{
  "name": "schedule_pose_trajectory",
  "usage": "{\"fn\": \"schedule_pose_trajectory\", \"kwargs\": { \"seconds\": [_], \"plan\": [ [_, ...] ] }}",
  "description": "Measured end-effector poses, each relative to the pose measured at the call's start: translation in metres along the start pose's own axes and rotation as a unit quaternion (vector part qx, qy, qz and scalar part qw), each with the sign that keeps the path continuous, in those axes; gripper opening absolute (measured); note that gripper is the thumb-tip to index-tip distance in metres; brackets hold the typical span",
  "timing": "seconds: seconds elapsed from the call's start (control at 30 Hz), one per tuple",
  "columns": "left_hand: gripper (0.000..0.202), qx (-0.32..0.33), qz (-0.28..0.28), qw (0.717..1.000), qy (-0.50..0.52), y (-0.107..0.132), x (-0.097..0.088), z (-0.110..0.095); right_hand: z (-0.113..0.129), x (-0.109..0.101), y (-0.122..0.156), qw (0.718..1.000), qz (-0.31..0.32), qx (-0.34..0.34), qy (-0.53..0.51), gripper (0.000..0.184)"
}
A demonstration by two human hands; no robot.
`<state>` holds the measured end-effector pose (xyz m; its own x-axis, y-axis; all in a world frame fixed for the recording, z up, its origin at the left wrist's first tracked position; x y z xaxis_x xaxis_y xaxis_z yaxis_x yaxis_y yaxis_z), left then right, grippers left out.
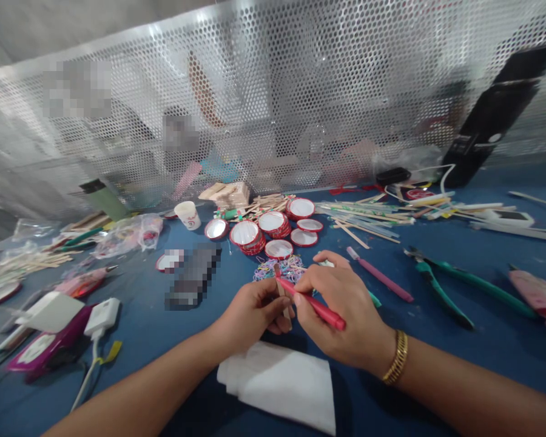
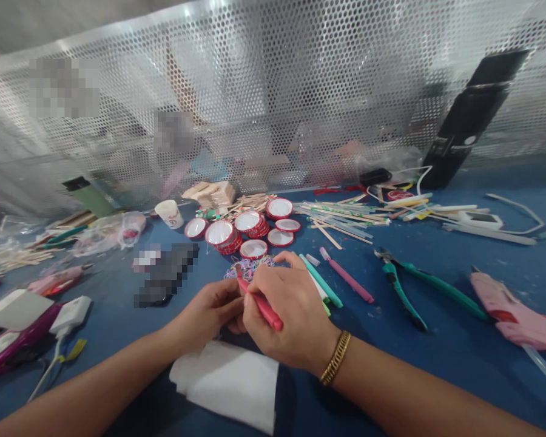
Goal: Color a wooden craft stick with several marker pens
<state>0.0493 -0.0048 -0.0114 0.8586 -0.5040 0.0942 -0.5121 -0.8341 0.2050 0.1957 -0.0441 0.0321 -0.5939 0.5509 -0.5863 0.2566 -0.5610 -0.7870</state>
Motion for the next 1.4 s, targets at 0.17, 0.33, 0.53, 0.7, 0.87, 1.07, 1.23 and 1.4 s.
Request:
{"fn": "schedule_pose_trajectory", "kwargs": {
  "seconds": [0.17,0.33,0.53,0.7,0.87,1.07,1.23,1.4],
  "plan": [
    [0.043,0.002,0.002,1.0,-0.004,0.0002,0.0004,-0.0011,-0.0002,-0.0004,0.0,1.0,0.003,0.002,0.007,0.007],
    [0.04,0.004,0.004,1.0,-0.002,-0.0008,-0.0003,0.0006,-0.0003,-0.0003,-0.0004,1.0,0.008,0.003,0.006,0.007],
    [0.041,0.004,0.004,1.0,-0.001,-0.0003,-0.0006,0.0006,-0.0018,0.0002,-0.0001,1.0,0.007,0.006,0.005,0.007],
    [0.045,-0.001,-0.002,1.0,0.003,-0.0004,0.0004,-0.0011,-0.0033,-0.0002,-0.0002,1.0,0.01,0.011,0.01,0.007],
    [0.046,-0.001,0.002,1.0,0.004,-0.0001,0.0008,-0.0011,-0.003,-0.0027,0.0002,1.0,-0.005,0.013,0.014,0.006],
    [0.045,0.003,0.003,1.0,0.006,-0.0006,-0.0002,0.0001,-0.0028,-0.0023,-0.0009,1.0,-0.004,0.011,0.011,0.006],
    [0.044,0.003,0.003,1.0,0.005,-0.0008,-0.0003,0.0003,-0.003,-0.0034,-0.0014,1.0,-0.008,0.02,0.009,0.006],
    [0.044,0.003,0.0,1.0,0.008,0.0006,-0.0006,0.0002,-0.0018,-0.0029,-0.0017,1.0,-0.003,0.015,0.003,0.007]
  ]
}}
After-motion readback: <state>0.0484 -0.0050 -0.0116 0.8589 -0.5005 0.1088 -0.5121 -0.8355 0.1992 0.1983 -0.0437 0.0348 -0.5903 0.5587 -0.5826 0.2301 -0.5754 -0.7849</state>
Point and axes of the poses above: each hand's wrist, its own y-axis away from the middle knuckle, its own x-axis out of the palm, z = x × y, the point moved 4 cm from there along -y, towards the middle knuckle, and after that the axes turned 14 degrees about y, right-handed, at the moved point
